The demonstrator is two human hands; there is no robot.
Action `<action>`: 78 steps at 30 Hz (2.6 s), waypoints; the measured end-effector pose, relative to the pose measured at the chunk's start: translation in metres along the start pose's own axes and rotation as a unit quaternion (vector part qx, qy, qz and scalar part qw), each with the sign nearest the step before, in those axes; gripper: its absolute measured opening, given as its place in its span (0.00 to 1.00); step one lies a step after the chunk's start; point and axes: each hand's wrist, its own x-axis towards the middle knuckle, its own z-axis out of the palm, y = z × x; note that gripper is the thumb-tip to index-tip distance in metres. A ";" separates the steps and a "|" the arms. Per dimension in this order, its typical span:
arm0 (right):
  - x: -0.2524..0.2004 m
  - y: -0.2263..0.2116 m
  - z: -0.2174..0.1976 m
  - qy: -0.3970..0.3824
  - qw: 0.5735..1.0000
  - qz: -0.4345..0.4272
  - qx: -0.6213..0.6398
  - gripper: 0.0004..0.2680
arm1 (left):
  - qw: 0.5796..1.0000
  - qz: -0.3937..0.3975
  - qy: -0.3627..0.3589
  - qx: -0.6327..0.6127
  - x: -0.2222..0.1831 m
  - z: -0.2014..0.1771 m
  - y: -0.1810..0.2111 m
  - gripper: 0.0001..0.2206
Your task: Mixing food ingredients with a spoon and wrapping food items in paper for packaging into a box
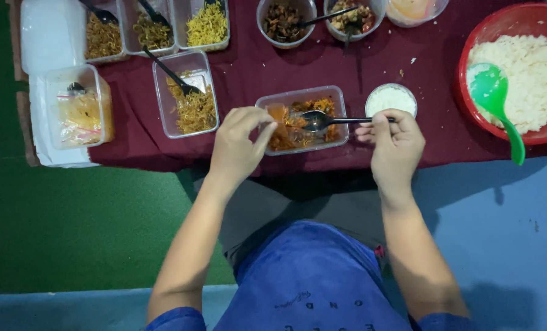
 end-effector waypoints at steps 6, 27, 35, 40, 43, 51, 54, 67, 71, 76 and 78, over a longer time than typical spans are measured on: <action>0.000 -0.071 0.005 0.005 0.991 -0.123 -0.052 0.04 | 0.996 0.065 -0.014 0.067 -0.002 0.017 -0.001 0.05; -0.015 -0.018 0.011 -0.022 0.995 -0.062 -0.070 0.01 | 0.991 -0.119 0.004 -0.064 0.035 -0.001 -0.008 0.05; -0.032 -0.020 -0.001 -0.006 0.927 -0.212 -0.310 0.11 | 0.997 -0.075 0.023 -0.002 0.039 -0.001 0.008 0.02; -0.051 -0.051 0.017 -0.019 0.915 -0.306 -0.262 0.12 | 0.996 0.048 0.011 0.068 -0.006 0.024 0.040 0.04; -0.060 -0.055 0.025 -0.084 0.937 -0.283 -0.185 0.18 | 1.000 0.009 -0.016 -0.015 -0.026 0.026 0.064 0.03; -0.061 -0.062 0.024 -0.214 0.956 -0.175 -0.099 0.02 | 0.992 -0.051 -0.031 -0.114 -0.044 0.006 0.089 0.06; -0.061 -0.060 0.024 -0.221 0.953 -0.186 -0.092 0.02 | 0.989 -0.069 -0.021 -0.128 -0.047 0.006 0.088 0.08; -0.056 -0.088 0.023 -0.206 0.949 -0.225 -0.080 0.02 | 0.976 -0.110 -0.048 -0.184 -0.027 0.000 0.088 0.02; -0.055 -0.093 0.024 -0.209 0.946 -0.239 -0.071 0.03 | 0.975 -0.074 -0.044 -0.207 -0.025 -0.001 0.089 0.01; -0.054 -0.106 0.028 -0.226 0.936 -0.261 -0.066 0.04 | 0.974 -0.072 -0.045 -0.212 -0.027 -0.006 0.092 0.02; -0.055 -0.105 0.029 -0.224 0.938 -0.253 -0.073 0.04 | 0.973 -0.089 -0.046 -0.208 -0.029 -0.006 0.091 0.02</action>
